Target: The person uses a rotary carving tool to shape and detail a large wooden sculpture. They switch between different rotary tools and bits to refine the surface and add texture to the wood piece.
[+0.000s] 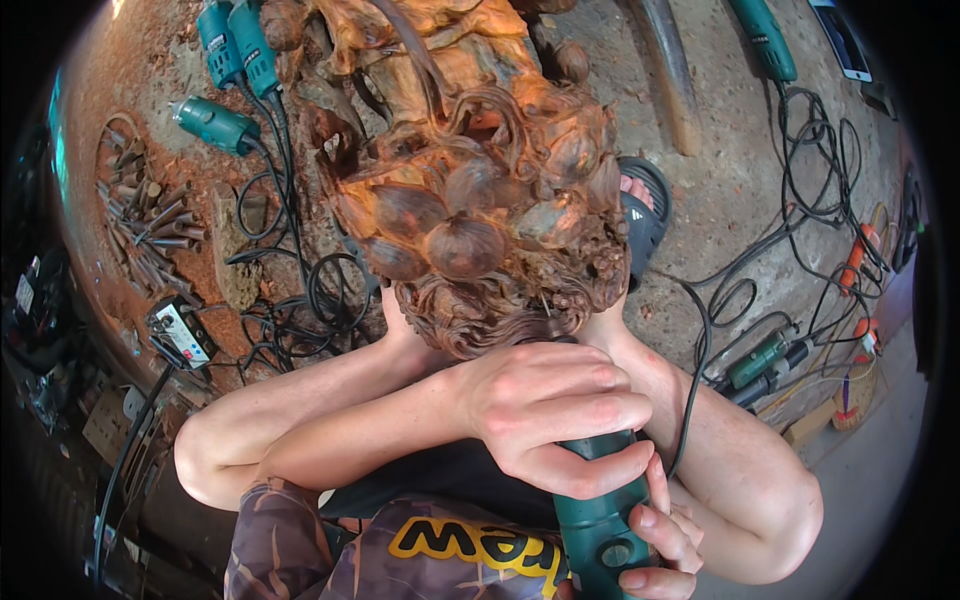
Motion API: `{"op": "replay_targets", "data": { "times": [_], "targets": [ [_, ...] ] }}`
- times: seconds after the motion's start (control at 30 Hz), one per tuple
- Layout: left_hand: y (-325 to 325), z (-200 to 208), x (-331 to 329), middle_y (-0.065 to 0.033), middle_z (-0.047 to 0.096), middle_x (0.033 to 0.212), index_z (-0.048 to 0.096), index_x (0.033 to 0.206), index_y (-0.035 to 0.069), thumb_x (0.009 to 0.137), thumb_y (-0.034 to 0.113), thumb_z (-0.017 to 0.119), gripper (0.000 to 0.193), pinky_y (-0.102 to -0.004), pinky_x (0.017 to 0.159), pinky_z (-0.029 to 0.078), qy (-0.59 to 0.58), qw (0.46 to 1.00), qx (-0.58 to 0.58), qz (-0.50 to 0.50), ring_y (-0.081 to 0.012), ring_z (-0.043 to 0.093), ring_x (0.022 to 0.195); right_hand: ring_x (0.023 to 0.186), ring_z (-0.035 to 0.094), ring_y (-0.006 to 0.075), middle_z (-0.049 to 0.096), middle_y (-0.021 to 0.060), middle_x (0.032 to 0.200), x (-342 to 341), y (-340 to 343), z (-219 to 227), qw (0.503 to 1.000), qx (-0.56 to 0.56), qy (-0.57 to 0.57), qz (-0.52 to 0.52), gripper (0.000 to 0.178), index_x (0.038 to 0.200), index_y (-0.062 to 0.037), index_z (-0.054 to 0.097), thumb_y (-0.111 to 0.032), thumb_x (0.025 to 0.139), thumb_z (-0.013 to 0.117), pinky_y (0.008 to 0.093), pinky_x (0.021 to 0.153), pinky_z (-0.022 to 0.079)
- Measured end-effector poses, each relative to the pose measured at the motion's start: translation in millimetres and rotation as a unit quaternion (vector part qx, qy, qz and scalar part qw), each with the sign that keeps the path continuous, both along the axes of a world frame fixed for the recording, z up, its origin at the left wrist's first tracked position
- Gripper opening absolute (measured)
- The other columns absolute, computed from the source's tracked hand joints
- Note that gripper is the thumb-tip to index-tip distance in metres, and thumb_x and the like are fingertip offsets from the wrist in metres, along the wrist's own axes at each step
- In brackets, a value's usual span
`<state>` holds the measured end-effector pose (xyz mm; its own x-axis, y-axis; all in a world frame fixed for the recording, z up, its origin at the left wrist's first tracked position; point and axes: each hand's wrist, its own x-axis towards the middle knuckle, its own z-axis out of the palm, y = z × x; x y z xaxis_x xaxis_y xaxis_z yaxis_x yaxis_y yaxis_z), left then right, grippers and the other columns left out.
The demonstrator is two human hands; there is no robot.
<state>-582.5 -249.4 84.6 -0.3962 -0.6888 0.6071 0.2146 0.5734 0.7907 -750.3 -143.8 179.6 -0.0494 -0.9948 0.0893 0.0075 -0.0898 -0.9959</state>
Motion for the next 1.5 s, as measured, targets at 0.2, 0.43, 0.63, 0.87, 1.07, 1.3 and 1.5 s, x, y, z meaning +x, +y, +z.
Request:
{"op": "replay_targets", "data": {
  "times": [0.2,0.43,0.63,0.87,1.07,1.3,1.5],
  "targets": [
    [-0.7,0.5,2.8,-0.0139,0.073,0.103,0.071,0.114,0.007,0.084,0.007,0.081,0.032,-0.0312,0.06,0.061,-0.007,1.0,0.008,-0.009,-0.0225,0.072,0.078,0.13,0.054,0.0684,0.055,0.0413,0.145,0.7,1.9,0.2,1.0,-0.004,-0.003,-0.002,0.044,0.12,-0.0032,0.069,-0.009,0.078,0.084,0.0847,0.107,0.041],
    [-1.6,-1.6,-6.7,-0.0146,0.067,0.099,0.073,0.098,0.008,0.076,0.008,0.079,0.023,-0.0278,0.054,0.051,0.037,0.999,-0.003,0.022,-0.0225,0.063,0.069,0.131,0.054,0.0687,0.055,0.0419,0.145,-1.4,5.3,-1.1,1.0,-0.009,-0.011,0.002,0.044,0.12,-0.0026,0.069,-0.008,0.078,0.083,0.0852,0.107,0.041],
    [0.6,-1.0,-10.4,-0.0148,0.066,0.099,0.074,0.097,0.009,0.075,0.009,0.079,0.022,-0.0285,0.055,0.052,0.062,0.998,-0.001,0.025,-0.0234,0.063,0.068,0.131,0.053,0.069,0.055,0.0423,0.145,0.6,5.9,-0.6,1.0,-0.015,-0.025,0.003,0.044,0.12,-0.0022,0.069,-0.008,0.079,0.082,0.0856,0.107,0.041],
    [-1.9,1.6,-2.4,-0.0142,0.074,0.101,0.071,0.113,0.01,0.087,0.012,0.077,0.027,-0.0291,0.06,0.059,-0.024,0.998,-0.06,0.018,-0.0222,0.07,0.077,0.131,0.053,0.0694,0.055,0.0429,0.145,-3.0,34.2,-4.0,0.996,-0.042,-0.08,0.015,0.044,0.121,-0.0016,0.069,-0.007,0.079,0.082,0.0861,0.107,0.041],
    [-4.0,1.0,-10.1,-0.0087,0.067,0.098,0.072,0.111,0.015,0.079,0.019,0.08,0.034,-0.0276,0.064,0.055,-0.068,0.991,-0.096,0.064,-0.0195,0.065,0.076,0.129,0.055,0.0567,0.056,0.0345,0.143,-22.1,1.5,3.5,0.992,0.0,-0.104,0.07,0.055,0.128,0.0,0.064,-0.01,0.077,0.083,0.0727,0.107,0.043],
    [-4.8,5.6,-19.4,-0.0052,0.068,0.107,0.075,0.112,0.02,0.081,0.023,0.075,0.032,-0.0267,0.067,0.056,-0.114,0.985,-0.096,0.085,-0.0187,0.068,0.083,0.124,0.059,0.0268,0.059,0.0143,0.137,-77.3,-133.0,39.0,0.801,0.304,0.12,0.502,0.081,0.144,0.0032,0.05,-0.017,0.074,0.086,0.0411,0.108,0.048],
    [-4.2,5.1,-21.1,-0.0032,0.067,0.103,0.075,0.113,0.021,0.079,0.022,0.076,0.034,-0.0284,0.068,0.057,-0.15,0.98,-0.068,0.113,-0.0184,0.068,0.081,0.137,0.054,0.0249,0.055,0.0147,0.148,-57.9,-120.1,60.1,0.775,0.507,0.09,0.367,0.09,0.151,0.0058,0.047,-0.015,0.072,0.086,0.0358,0.116,0.043]
  ]
}}
